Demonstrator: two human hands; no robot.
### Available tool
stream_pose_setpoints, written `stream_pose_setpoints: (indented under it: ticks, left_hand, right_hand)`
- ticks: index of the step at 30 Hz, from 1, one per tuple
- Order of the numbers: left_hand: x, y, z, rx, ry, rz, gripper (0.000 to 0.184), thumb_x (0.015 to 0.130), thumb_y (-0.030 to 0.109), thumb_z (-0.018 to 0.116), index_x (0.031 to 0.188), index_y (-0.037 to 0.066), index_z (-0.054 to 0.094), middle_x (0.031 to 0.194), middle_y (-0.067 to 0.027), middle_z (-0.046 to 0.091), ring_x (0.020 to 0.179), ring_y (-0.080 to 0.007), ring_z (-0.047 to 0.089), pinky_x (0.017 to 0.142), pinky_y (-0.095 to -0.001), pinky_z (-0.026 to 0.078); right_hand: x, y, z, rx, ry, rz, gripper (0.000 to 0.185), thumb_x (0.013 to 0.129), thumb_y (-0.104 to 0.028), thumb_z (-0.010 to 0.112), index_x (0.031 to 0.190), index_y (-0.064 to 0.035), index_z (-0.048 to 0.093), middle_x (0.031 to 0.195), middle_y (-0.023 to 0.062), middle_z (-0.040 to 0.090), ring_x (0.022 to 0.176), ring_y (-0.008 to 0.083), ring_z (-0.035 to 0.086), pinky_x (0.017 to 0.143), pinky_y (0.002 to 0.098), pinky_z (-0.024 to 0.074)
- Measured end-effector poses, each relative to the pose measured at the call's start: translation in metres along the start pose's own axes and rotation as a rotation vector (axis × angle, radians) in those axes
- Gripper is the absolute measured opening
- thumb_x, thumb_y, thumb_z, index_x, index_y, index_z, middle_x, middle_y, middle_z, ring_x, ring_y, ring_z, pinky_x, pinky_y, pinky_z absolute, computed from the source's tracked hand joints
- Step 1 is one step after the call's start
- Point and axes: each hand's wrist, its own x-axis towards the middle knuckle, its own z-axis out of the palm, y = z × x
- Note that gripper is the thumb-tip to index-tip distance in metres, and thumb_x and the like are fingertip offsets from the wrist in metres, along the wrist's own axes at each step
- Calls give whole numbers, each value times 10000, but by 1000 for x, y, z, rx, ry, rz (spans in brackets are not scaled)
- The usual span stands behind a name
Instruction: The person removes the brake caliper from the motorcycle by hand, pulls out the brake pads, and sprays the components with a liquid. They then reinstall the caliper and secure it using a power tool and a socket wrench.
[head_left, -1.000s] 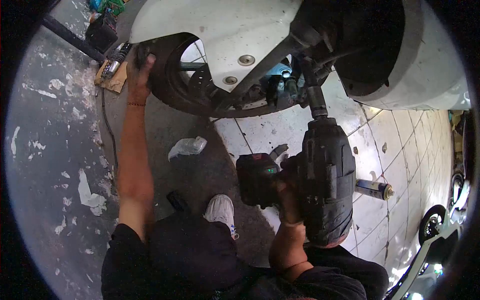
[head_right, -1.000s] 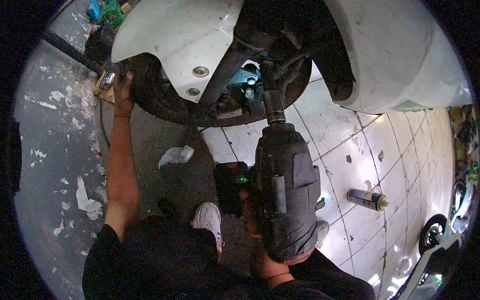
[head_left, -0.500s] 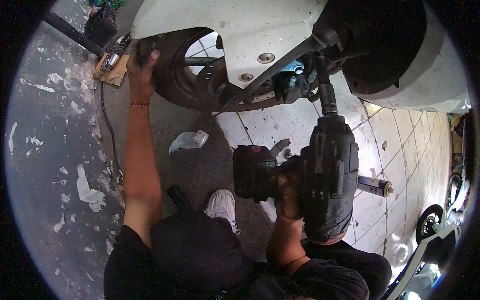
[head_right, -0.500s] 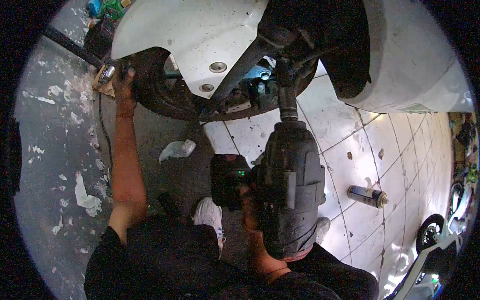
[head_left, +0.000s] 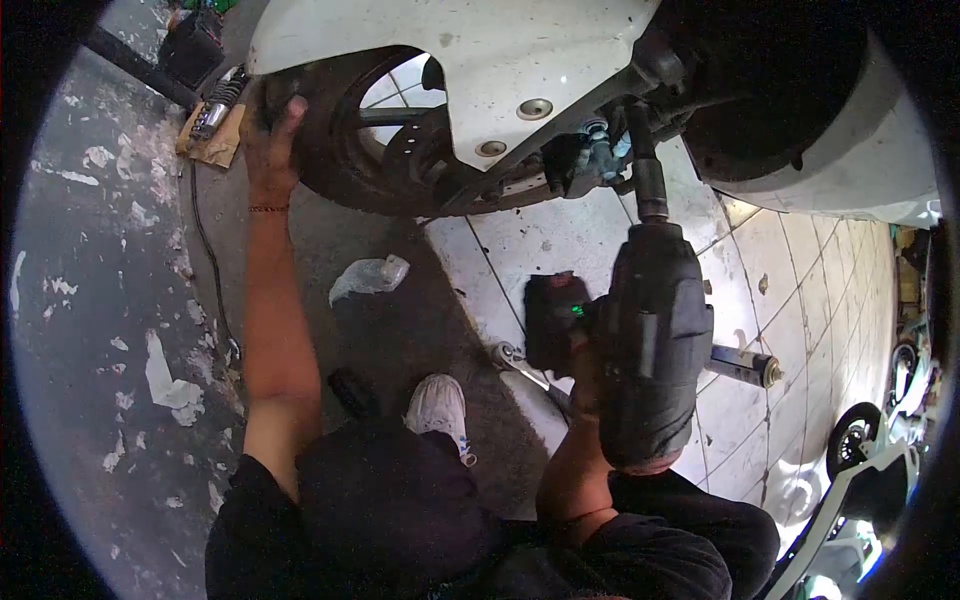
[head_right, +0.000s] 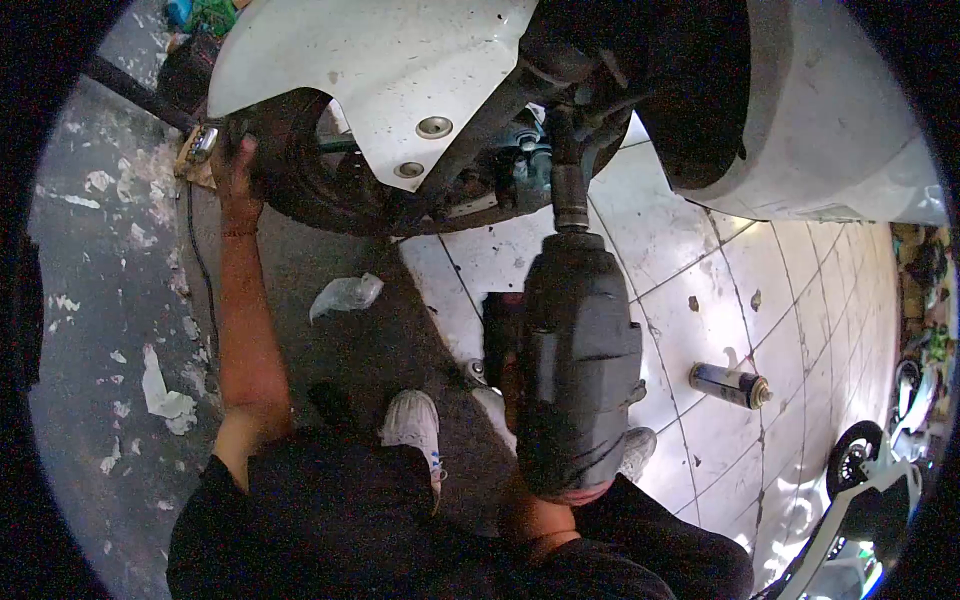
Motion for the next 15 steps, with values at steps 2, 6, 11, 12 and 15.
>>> stream_pose_setpoints:
  ticks: [2, 6, 11, 12, 15]
  left_hand:
    - [-1, 1, 0, 7, 26, -4, 706, 817, 476, 703, 1258, -42, 513, 1158, -131, 603, 1043, -226, 579, 894, -348, 469]
    - [-1, 0, 0, 18, 10, 3, 724, 819, 493, 696, 1270, -40, 505, 1181, -135, 591, 1059, -232, 570, 904, -355, 463]
    - [1, -12, -7, 122, 10, 23, 727, 817, 508, 693, 1272, -28, 510, 1185, -134, 586, 1081, -237, 559, 914, -366, 462]
    - [1, -11, -5, 90, 18, 34, 727, 811, 493, 707, 1278, -25, 504, 1190, -130, 582, 1085, -237, 557, 920, -365, 462]
    - [-1, -7, -6, 27, 32, -7, 729, 797, 453, 738, 1293, -20, 489, 1203, -120, 574, 1089, -237, 555, 930, -359, 461]
  right_hand:
    - [6, 0, -11, -100, 16, -28, 526, 739, -133, 756, 1224, -66, 564, 1105, 79, 601, 1004, 173, 566, 866, 345, 473]
    - [17, 3, -31, -260, 20, -95, 528, 738, -134, 757, 1225, -65, 564, 1105, 80, 603, 1004, 171, 566, 865, 344, 474]
    - [22, 8, -33, -384, 7, -140, 531, 737, -135, 759, 1226, -64, 563, 1103, 81, 604, 1005, 169, 566, 864, 343, 475]
    - [23, 8, -32, -400, 6, -151, 532, 737, -135, 760, 1226, -64, 563, 1103, 81, 605, 1006, 169, 566, 864, 343, 475]
    - [21, 9, -29, -447, -3, -169, 533, 737, -136, 761, 1227, -64, 563, 1103, 81, 606, 1006, 168, 566, 863, 343, 476]
